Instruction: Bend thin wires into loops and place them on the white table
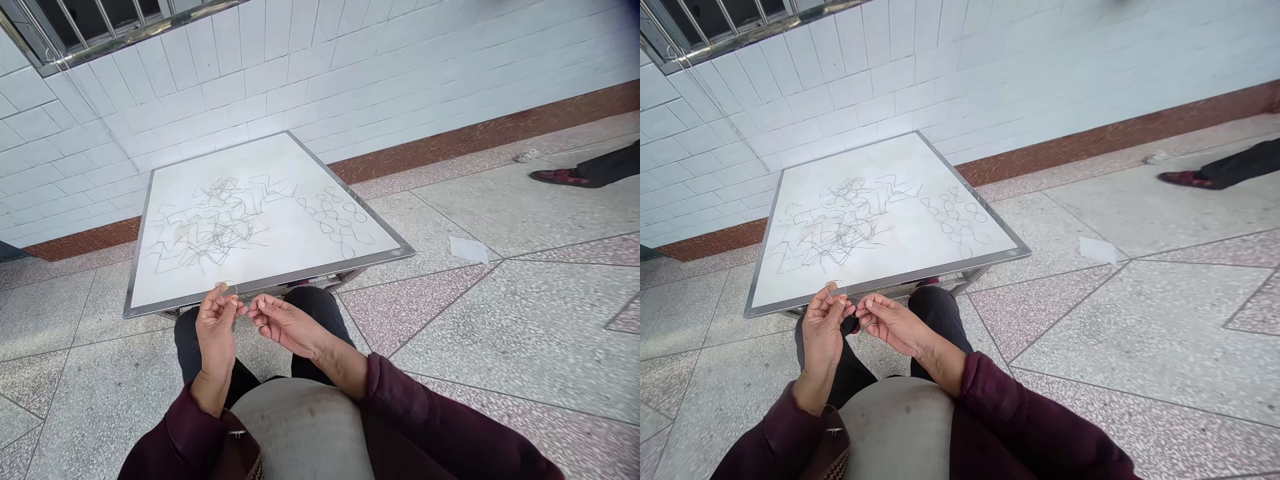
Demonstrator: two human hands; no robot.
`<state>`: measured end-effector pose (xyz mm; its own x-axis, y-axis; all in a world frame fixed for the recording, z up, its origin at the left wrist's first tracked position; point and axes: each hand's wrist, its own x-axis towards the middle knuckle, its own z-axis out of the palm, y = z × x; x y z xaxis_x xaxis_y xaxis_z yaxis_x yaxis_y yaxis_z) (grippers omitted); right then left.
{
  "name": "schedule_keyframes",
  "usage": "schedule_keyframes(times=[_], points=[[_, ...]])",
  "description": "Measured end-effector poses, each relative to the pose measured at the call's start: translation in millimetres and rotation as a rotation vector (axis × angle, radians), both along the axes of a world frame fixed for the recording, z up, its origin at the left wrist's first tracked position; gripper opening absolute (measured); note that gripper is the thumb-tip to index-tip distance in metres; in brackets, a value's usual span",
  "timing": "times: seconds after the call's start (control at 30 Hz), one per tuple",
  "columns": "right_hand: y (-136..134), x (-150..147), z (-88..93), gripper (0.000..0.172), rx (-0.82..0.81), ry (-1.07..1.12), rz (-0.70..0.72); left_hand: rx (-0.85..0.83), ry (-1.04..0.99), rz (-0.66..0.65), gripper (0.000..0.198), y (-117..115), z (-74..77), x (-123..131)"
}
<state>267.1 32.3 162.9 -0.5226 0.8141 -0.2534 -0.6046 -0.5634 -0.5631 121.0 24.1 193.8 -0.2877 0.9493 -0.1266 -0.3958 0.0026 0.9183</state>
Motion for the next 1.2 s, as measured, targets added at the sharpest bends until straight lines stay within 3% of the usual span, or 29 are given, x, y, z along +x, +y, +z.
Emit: schedule_keyframes(times=[0.37, 0.67, 0.87, 1.03, 1.2], points=[[-2, -3, 3.9, 0.022, -0.041, -0.006, -0.085, -0.023, -0.006, -0.021, 0.040, -1, 2.3, 1], [-4, 0, 5.4, 0.025, -0.120, 0.074, 0.009, -0.007, -0.002, -0.074, 0.038, -6, 4.5, 1], [-4, -2, 1.7, 0.024, -0.105, -0.005, -0.062, 0.012, 0.003, -0.108, 0.037, -8, 5.0, -1], [-8, -6, 3.0, 0.025, 0.037, -0.203, -0.179, 0.027, 0.057, -0.091, 0.038, -8, 5.0, 0], [-9, -6, 2.3, 0.020, 0.413, -0.628, -0.215, 0.053, 0.137, -0.064, 0.037, -10, 3.2, -1]])
